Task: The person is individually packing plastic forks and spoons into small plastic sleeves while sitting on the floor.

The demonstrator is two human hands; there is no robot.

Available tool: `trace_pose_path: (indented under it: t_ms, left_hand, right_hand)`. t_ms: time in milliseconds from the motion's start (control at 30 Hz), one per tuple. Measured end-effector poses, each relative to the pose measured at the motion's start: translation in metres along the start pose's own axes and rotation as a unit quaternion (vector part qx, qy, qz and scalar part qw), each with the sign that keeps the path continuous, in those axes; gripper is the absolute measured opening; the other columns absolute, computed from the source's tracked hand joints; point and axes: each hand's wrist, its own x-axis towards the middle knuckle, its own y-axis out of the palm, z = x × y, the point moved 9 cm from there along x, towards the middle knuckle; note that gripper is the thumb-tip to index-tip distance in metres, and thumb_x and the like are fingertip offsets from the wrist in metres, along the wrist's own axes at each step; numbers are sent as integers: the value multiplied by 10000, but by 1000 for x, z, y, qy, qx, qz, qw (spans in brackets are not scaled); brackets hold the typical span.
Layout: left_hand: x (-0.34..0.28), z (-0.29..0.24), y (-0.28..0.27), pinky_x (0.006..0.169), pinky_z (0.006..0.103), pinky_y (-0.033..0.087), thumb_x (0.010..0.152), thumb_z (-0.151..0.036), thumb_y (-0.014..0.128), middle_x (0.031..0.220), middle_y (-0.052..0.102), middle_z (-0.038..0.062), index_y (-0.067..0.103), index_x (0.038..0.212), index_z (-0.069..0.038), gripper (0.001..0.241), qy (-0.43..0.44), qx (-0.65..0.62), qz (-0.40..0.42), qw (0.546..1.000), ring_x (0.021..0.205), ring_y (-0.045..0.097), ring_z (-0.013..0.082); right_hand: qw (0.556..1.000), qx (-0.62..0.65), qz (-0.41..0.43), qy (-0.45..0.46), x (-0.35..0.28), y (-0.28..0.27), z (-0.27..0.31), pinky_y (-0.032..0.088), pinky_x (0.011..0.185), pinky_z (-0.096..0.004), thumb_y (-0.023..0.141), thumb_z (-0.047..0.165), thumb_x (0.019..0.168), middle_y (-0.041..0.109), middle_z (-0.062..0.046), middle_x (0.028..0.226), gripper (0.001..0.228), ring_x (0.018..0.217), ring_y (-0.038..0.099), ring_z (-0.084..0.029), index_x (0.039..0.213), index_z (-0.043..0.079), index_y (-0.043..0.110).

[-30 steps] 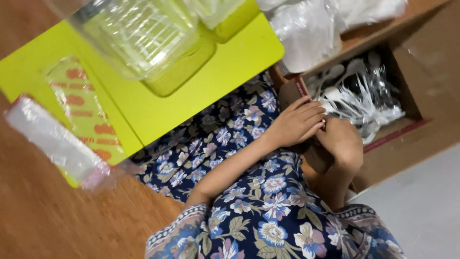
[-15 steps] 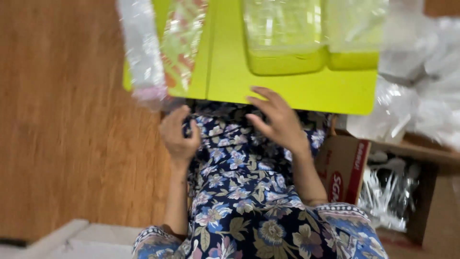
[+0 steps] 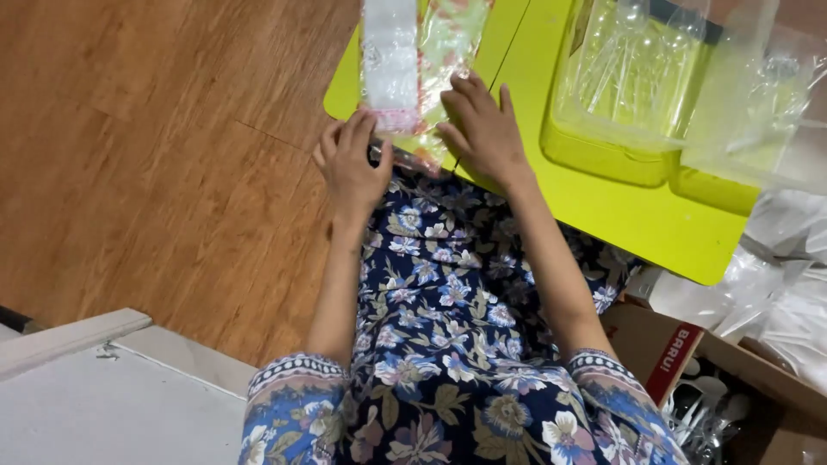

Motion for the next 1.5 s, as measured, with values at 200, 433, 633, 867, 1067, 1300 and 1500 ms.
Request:
trace_pose_path:
  t_ms: [200,433,633,867,1067,1300,1500]
  left_hand:
    - [-3,-7,5,1103,493,282,888,-206,732,1404,543,-6,751,1121,-181,235,14,-28,-78,996,1295,481,231]
    - [-13,-9,1,1202,579,234,882,-181,744,1533,412,90,748,1142,-179,260,15,-50,-117,992,1426,384,312]
    - [-17,14,18,1237,629,204,870,-283,787,1632,281,112,544,1465,-270,644,-22,-12,-46,999,1504,323,347]
    - [-5,15,8,1118,706,172,828,-344,767,1612,301,127,690,1289,-235,480,8,-46,-75,996,1493,257,382]
    - [-5,15,-6,1110,701,167,802,-315,763,1605,311,137,686,1295,-252,504,8,-33,-67,997,1482,292,378]
    - [-19,-102,24,1152,577,332,979,-542,568,1417,590,198,580,1451,-182,593,102,-457,114,876,1354,515,432]
    - [-21,-203,112,713,292,613,990,-133,701,898,757,134,557,1445,-137,478,24,-667,330,668,707,756,183]
  right_hand:
    - [990,46,-125,-57,5,6,-1,175,1222,-650,666,315,1034,383,-107,1592,385,1499,282,-347,1361,120,607]
    - [986,-83,-70,-125,43,31,44,211,1188,-662,808,439,881,257,-136,1656,448,1516,212,-355,1236,179,726]
    - [984,-14,-103,-142,31,27,57,306,1161,-639,870,345,822,482,-117,1541,275,1415,432,-357,1064,230,808]
    - [928,318,-14,-193,-32,4,56,537,804,-483,630,320,1000,685,-140,957,230,889,691,-347,913,140,743]
    - [783,601,0,-158,-76,-50,19,590,707,-401,636,98,951,705,-188,844,161,722,703,-261,909,-28,727]
    - [847,519,-114,16,-106,-71,-47,619,764,-407,628,-52,965,661,-161,948,188,776,743,-270,1141,-37,690]
    - [860,441,-211,146,-153,-110,-96,630,716,-401,727,-11,941,713,-160,960,275,747,743,-267,1209,47,694]
